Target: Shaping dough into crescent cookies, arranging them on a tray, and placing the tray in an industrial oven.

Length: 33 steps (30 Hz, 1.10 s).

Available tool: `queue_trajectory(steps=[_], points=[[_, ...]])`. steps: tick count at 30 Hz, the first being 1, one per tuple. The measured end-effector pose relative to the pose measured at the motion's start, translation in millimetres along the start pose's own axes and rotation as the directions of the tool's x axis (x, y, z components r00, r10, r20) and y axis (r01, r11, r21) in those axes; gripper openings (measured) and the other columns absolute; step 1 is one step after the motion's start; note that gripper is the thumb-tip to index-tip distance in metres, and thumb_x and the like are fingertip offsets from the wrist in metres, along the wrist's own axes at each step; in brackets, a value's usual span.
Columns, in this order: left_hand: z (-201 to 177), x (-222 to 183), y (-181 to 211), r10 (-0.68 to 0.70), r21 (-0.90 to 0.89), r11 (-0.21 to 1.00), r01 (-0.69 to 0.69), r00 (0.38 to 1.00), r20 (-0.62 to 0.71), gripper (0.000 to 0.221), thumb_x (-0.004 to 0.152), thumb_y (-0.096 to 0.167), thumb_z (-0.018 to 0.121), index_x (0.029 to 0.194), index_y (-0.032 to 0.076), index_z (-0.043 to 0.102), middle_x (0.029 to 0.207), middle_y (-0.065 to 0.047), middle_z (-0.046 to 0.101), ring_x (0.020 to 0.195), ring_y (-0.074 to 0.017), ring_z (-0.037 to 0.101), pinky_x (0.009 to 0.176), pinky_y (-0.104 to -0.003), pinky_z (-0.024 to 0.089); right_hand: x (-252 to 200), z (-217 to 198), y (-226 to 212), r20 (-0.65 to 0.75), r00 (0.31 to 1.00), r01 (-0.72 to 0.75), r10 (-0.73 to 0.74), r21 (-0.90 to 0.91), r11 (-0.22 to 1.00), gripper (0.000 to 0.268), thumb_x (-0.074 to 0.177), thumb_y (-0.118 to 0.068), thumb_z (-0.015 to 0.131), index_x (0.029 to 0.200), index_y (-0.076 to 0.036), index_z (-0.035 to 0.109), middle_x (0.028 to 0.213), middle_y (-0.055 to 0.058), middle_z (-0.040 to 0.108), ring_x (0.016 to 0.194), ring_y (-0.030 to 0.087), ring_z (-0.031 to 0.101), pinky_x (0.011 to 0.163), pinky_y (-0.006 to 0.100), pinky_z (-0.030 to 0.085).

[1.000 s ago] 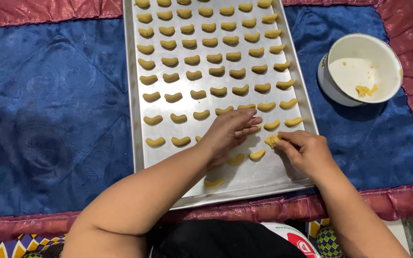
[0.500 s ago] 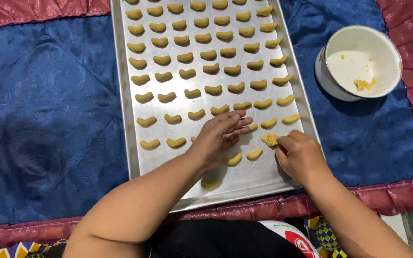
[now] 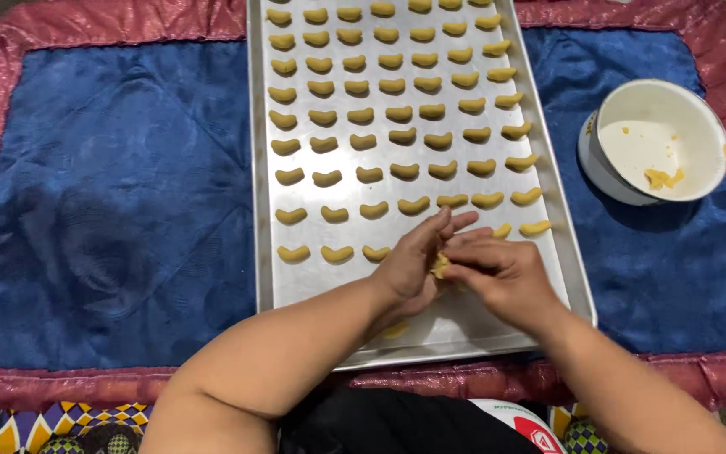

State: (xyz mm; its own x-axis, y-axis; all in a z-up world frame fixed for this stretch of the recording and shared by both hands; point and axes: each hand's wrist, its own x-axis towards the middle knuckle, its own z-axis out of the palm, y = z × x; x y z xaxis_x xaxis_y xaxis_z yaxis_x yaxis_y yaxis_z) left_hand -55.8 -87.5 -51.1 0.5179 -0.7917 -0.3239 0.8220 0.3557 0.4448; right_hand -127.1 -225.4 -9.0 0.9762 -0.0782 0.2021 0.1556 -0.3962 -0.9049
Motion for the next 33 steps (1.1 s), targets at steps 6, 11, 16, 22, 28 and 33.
queue_trajectory(steps=[6, 11, 16, 22, 28, 33], points=[[-15.9, 4.7, 0.5, 0.008, -0.289, 0.957, 0.04, 0.987, 0.161, 0.077, 0.103, 0.066, 0.052, 0.145, 0.002, 0.056, 0.127, -0.025, 0.067, 0.111, -0.0379, 0.069, 0.095, -0.045, 0.056, 25.4, 16.1, -46.8, -0.098, 0.94, 0.276, -0.327, -0.349, 0.896, 0.034, 0.065, -0.033, 0.1, 0.081, -0.015, 0.075, 0.083, 0.0, 0.06, 0.066, 0.015, 0.063, 0.061, 0.024, 0.053], [-8.7, -13.4, 3.7, -0.036, -0.316, 0.944, 0.096, 0.981, 0.192, 0.103, 0.094, 0.087, 0.047, 0.151, 0.003, 0.046, 0.125, -0.022, 0.069, 0.108, -0.0354, 0.07, 0.095, -0.041, 0.055, 38.2, 25.9, -20.7, -0.019, 0.901, 0.386, -0.434, -0.423, 0.819, 0.091, 0.079, -0.08, 0.055, 0.124, -0.001, 0.061, 0.121, 0.02, 0.056, 0.116, 0.04, 0.056, 0.1, 0.047, 0.045], [16.2, -28.3, 47.1, 0.021, -0.347, 0.938, 0.006, 0.997, 0.074, 0.098, 0.081, 0.099, 0.043, 0.115, 0.011, 0.065, 0.11, -0.018, 0.071, 0.091, -0.0285, 0.068, 0.084, -0.037, 0.052, 29.1, 76.0, -30.8, 0.224, 0.756, 0.629, -0.616, -0.51, 0.587, 0.128, 0.081, -0.091, 0.022, 0.153, 0.015, 0.03, 0.152, 0.039, 0.039, 0.141, 0.06, 0.034, 0.116, 0.066, 0.026], [-4.4, -3.1, 3.3, 0.007, -0.109, 0.994, -0.013, 0.998, -0.057, 0.109, 0.082, 0.098, 0.038, 0.128, 0.002, 0.061, 0.121, -0.021, 0.066, 0.105, -0.0341, 0.067, 0.099, -0.038, 0.053, 46.6, 54.3, -32.8, -0.006, 0.996, 0.07, -0.085, -0.524, 0.849, 0.099, 0.103, -0.06, 0.037, 0.162, 0.008, -0.006, 0.166, 0.035, -0.01, 0.147, 0.06, -0.015, 0.111, 0.08, -0.002], [33.9, -46.6, 57.6, -0.082, -0.216, 0.974, 0.066, 0.995, -0.064, 0.113, 0.074, 0.101, 0.029, 0.156, 0.024, 0.045, 0.146, -0.009, 0.055, 0.134, -0.0336, 0.053, 0.121, -0.042, 0.037, 24.2, 80.5, 0.6, 0.157, 0.822, 0.518, -0.548, -0.605, 0.604, 0.142, 0.068, -0.1, 0.017, 0.16, 0.007, 0.004, 0.14, 0.045, 0.035, 0.14, 0.069, 0.016, 0.114, 0.074, -0.001], [36.3, -49.9, 45.7, -0.035, 0.163, 0.987, 0.005, 0.983, 0.179, 0.106, 0.087, 0.089, 0.018, 0.163, 0.016, 0.033, 0.156, -0.001, 0.044, 0.142, -0.0215, 0.042, 0.12, -0.023, 0.031, 39.5, 67.6, 12.3, -0.04, 0.908, 0.271, -0.417, -0.702, 0.658, 0.125, 0.092, -0.082, 0.034, 0.159, 0.016, -0.004, 0.164, 0.043, -0.003, 0.146, 0.065, -0.012, 0.118, 0.073, 0.001]])
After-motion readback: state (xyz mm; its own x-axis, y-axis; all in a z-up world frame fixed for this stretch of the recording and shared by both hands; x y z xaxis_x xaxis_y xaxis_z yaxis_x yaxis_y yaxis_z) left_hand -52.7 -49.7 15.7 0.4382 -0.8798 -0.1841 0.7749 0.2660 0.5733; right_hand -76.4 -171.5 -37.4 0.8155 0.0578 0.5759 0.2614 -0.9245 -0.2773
